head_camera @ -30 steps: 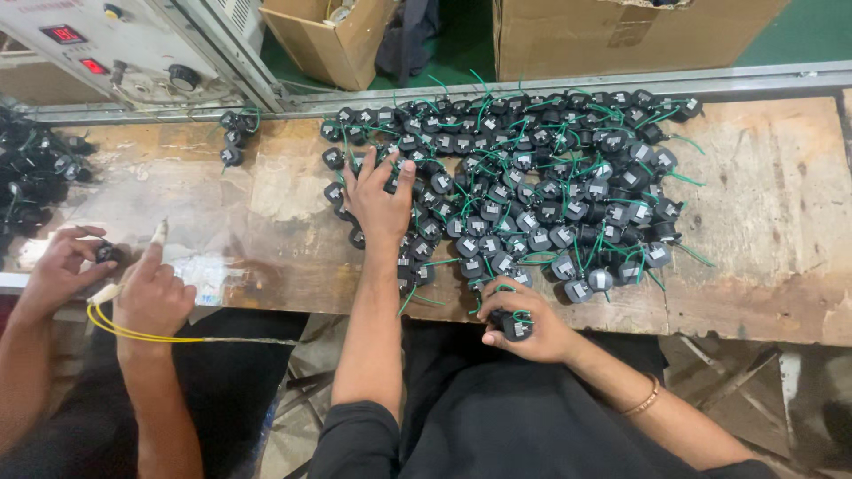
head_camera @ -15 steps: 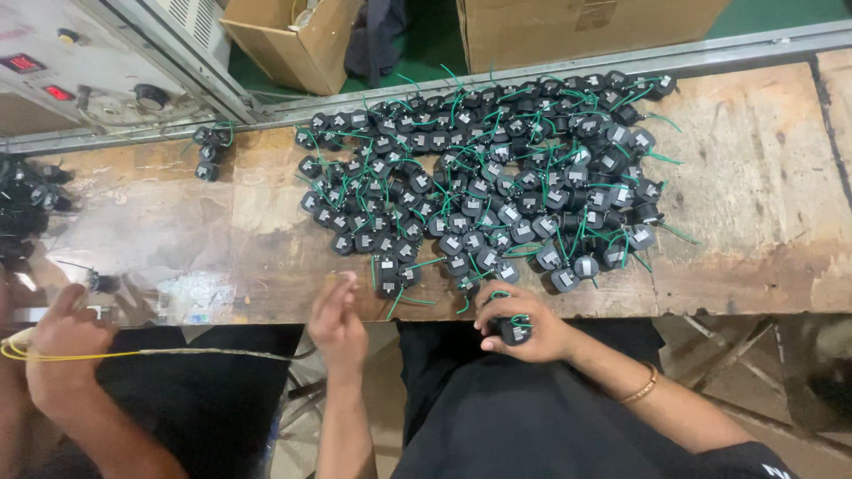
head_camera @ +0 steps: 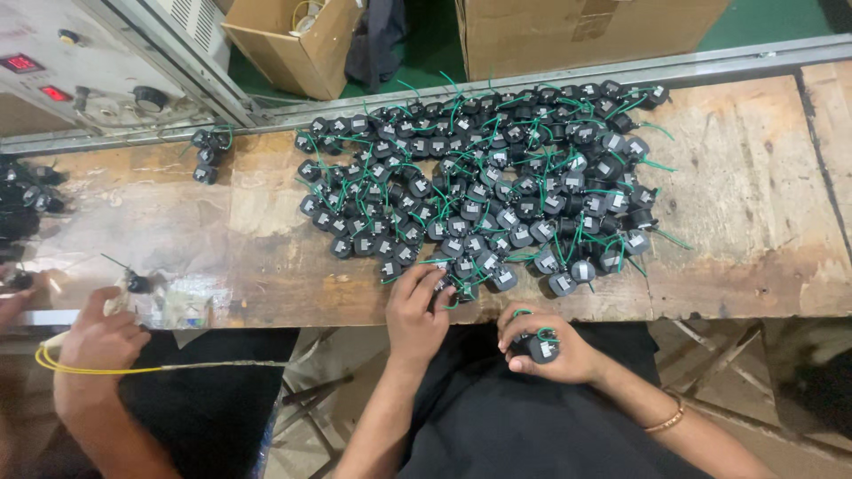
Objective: The person sits at a factory workbench covered with black power plugs with green wires, picks up plugs one at a time, manipulates and checks each plug by hand, and sets it back on the bench. At one point the person wipes their hands with a cloth and reaches into a cardboard box of plugs.
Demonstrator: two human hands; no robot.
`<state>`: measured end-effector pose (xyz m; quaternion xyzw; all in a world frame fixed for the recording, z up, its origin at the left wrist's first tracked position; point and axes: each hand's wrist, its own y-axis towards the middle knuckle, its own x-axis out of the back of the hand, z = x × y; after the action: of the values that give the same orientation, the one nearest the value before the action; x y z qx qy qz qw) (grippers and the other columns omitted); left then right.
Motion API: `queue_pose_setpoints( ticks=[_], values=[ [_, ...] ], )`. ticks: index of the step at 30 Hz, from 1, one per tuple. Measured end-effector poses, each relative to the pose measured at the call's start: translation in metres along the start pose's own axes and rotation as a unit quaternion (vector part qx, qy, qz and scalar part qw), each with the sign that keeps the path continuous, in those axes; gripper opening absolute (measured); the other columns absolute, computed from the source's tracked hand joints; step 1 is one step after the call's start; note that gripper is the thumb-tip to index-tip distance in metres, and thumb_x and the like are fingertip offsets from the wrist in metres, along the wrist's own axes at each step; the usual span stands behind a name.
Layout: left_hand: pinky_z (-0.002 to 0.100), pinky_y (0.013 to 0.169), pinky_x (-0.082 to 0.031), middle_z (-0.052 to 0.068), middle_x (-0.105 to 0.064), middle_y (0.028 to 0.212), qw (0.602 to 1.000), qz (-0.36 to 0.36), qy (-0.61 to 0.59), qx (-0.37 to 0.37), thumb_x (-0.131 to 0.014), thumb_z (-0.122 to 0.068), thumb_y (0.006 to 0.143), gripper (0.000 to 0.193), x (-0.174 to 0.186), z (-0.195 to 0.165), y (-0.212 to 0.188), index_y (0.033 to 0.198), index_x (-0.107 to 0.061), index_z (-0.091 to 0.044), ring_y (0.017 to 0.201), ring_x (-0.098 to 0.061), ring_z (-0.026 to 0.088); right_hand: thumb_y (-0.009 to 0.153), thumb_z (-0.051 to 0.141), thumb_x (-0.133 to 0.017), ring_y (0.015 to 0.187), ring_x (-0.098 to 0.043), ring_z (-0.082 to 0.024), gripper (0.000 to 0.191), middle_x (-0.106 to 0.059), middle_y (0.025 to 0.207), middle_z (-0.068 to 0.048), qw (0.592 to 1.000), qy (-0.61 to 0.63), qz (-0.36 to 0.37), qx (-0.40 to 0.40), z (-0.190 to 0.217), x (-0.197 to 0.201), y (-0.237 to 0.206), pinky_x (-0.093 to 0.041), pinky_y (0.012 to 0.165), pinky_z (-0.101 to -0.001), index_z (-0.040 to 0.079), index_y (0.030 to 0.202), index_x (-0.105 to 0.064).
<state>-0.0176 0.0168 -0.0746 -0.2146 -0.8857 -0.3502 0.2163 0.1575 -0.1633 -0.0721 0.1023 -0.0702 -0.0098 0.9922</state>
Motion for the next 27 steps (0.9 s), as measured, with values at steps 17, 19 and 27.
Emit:
queue_pose_setpoints(
  ticks=[17, 19, 27],
  values=[
    [0.030, 0.071, -0.056, 0.005, -0.072, 0.093, 0.928, 0.007, -0.343, 0.144, -0.086, -0.003, 0.074, 0.031, 0.045, -0.004, -0.025, 0.104, -0.077, -0.005, 0.083, -0.069, 0.017, 0.088, 0.032, -0.079, 0.101, -0.064, -0.020, 0.053, -0.056, 0.110, -0.010, 0.981, 0.164, -0.089, -0.053, 0.008, -0.005, -0.005, -0.059, 0.084, -0.0364, 0.002, 0.128, -0.059],
    [0.031, 0.068, -0.053, 0.006, -0.074, 0.091, 0.919, 0.084, -0.385, -0.021, -0.089, -0.003, 0.071, 0.032, 0.041, -0.022, -0.021, 0.100, -0.076, -0.007, 0.080, -0.068, 0.018, 0.086, 0.033, -0.080, 0.108, -0.063, -0.022, 0.061, -0.058, 0.115, -0.010, 0.992, 0.092, -0.069, -0.056, 0.005, -0.008, -0.006, -0.056, 0.091, -0.0386, 0.003, 0.133, -0.058],
    [0.032, 0.068, -0.055, 0.004, -0.075, 0.093, 0.945, 0.059, -0.305, -0.100, -0.087, 0.001, 0.083, 0.024, 0.006, -0.066, -0.011, 0.100, -0.074, -0.009, 0.077, -0.072, 0.020, 0.076, 0.032, -0.093, 0.109, -0.065, -0.029, 0.054, -0.066, 0.114, -0.011, 0.994, -0.096, 0.013, -0.049, -0.006, -0.014, -0.017, -0.050, 0.095, -0.0402, 0.006, 0.114, -0.064]
  ],
)
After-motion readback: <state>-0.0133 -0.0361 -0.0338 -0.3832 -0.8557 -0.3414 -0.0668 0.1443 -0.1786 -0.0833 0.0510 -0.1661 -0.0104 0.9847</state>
